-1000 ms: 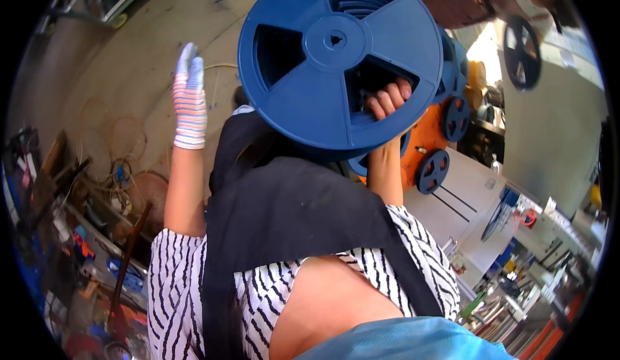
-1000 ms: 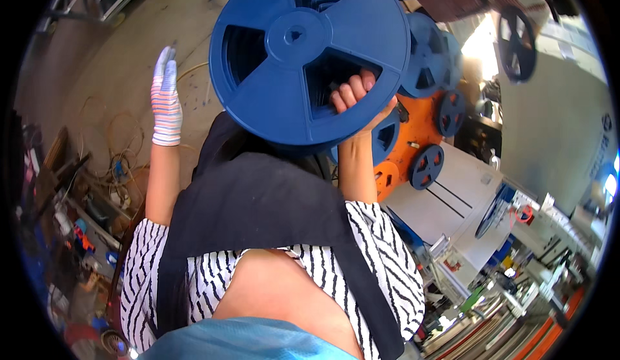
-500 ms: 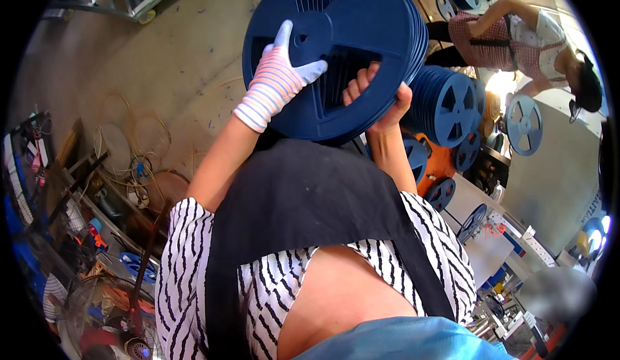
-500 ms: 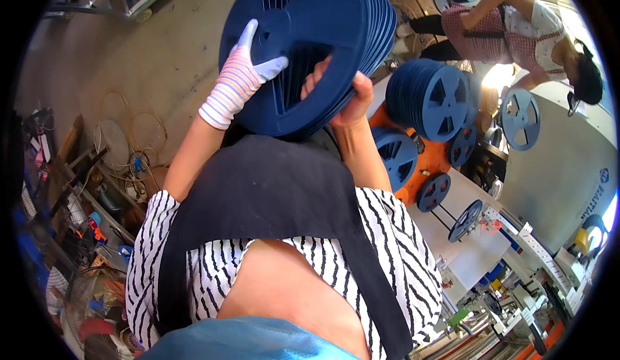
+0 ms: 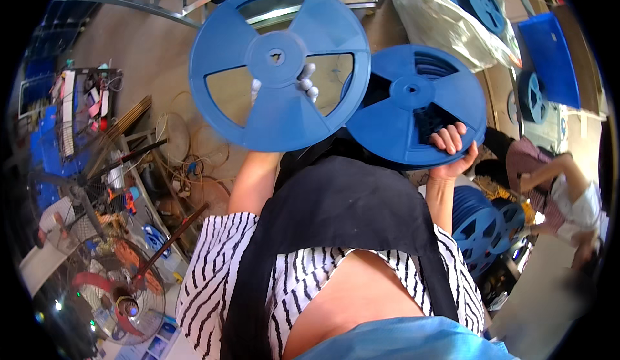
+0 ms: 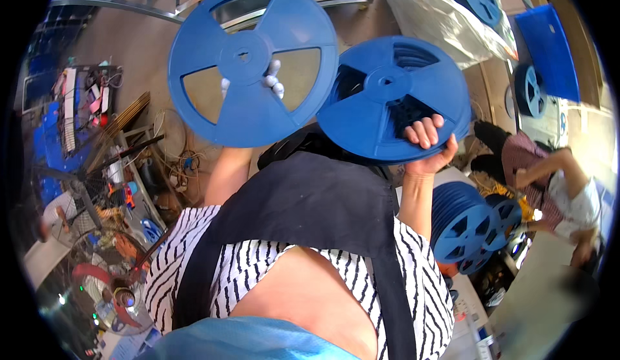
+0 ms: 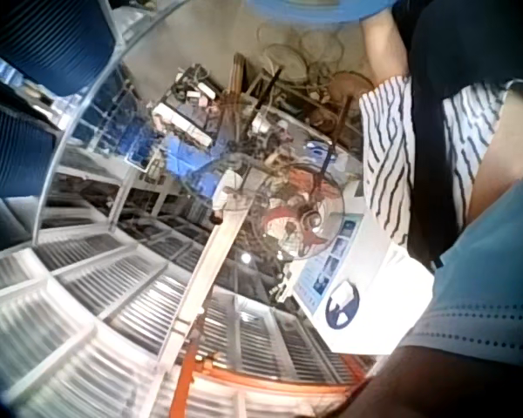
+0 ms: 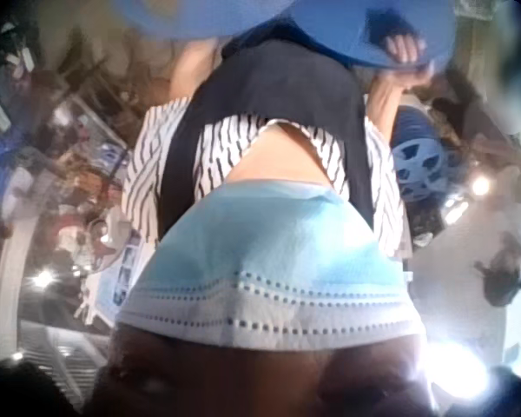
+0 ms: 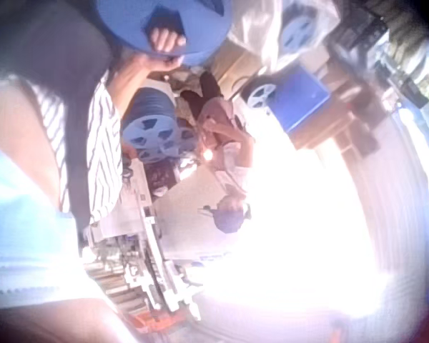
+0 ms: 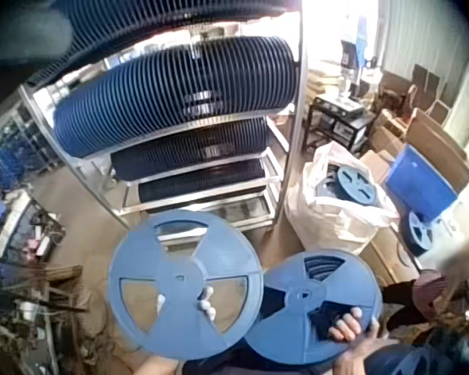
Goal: The person repeatedly picks up blue circular plastic parts from a metal rack and stacks them into a growing pile. The person wears gloves and handles the parts by hand, moving between the rack and the floor area to accumulate the stack.
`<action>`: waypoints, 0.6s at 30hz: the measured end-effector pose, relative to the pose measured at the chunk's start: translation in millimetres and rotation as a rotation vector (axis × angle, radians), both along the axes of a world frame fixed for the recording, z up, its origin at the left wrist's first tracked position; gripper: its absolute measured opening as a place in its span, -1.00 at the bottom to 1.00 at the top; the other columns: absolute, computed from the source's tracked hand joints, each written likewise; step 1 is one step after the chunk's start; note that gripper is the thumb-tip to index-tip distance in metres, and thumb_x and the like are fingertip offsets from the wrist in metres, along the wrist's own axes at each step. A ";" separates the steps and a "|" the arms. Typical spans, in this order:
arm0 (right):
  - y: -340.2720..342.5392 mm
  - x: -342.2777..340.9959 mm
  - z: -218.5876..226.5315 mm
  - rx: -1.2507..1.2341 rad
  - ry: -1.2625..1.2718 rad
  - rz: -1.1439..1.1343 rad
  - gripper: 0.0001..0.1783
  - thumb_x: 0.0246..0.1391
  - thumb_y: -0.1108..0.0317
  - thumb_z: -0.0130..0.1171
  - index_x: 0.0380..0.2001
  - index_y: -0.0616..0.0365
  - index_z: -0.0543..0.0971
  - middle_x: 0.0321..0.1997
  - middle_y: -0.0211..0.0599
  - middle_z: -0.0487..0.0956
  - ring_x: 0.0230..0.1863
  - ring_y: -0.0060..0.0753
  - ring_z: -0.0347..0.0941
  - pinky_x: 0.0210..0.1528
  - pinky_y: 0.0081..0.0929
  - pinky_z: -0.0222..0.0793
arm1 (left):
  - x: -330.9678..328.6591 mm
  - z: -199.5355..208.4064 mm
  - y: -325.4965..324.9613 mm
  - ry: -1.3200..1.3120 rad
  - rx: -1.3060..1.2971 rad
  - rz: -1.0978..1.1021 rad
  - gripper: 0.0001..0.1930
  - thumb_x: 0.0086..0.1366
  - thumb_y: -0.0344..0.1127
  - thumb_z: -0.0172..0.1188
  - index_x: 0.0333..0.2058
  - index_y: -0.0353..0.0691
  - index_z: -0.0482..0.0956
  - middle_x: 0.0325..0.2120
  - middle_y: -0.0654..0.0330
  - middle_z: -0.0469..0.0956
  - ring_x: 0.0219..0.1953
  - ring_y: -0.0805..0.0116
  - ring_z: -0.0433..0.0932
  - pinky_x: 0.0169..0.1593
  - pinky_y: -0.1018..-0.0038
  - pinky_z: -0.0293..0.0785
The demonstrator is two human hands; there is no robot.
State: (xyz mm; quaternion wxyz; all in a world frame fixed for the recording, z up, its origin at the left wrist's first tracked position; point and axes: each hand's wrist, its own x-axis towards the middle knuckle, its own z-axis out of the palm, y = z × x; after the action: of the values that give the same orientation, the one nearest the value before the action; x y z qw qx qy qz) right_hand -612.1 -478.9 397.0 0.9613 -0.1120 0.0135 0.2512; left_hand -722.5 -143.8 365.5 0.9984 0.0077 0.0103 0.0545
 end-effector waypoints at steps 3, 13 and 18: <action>-6.5 58.7 -6.2 0.033 -0.097 0.020 -0.65 0.08 0.04 0.17 -0.33 0.04 0.34 -0.64 -0.58 0.33 -0.60 -0.65 0.29 -0.41 -0.55 0.22 | 53.9 1.1 0.4 0.010 0.045 -0.007 -0.22 0.18 0.07 0.22 0.26 -0.21 0.18 0.13 -0.13 0.31 -0.06 0.06 0.49 0.03 0.23 0.49; -21.3 160.3 -18.4 0.173 -0.212 0.009 -0.63 0.07 -0.01 0.18 -0.42 0.05 0.38 -0.70 -0.57 0.38 -0.69 -0.65 0.30 -0.52 -0.59 0.20 | 154.6 -4.0 10.6 -0.094 0.045 -0.111 -0.20 0.13 -0.04 0.30 0.28 -0.14 0.16 0.24 -0.05 0.19 0.03 0.17 0.39 0.17 0.27 0.30; -28.5 162.9 -32.0 0.256 -0.192 -0.140 -0.62 0.07 -0.02 0.19 -0.41 0.06 0.39 -0.69 -0.57 0.38 -0.67 -0.65 0.30 -0.48 -0.59 0.20 | 207.6 -19.5 40.8 -0.088 0.153 -0.214 -0.15 0.07 0.00 0.33 0.28 -0.15 0.18 0.24 -0.07 0.18 0.02 0.17 0.41 0.21 0.25 0.26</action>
State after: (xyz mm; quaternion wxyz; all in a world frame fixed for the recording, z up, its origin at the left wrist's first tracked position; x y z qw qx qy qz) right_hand -449.2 -507.4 365.0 0.9798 -0.0110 -0.1026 0.1715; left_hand -514.9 -103.0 346.0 0.9945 0.0825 -0.0388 -0.0516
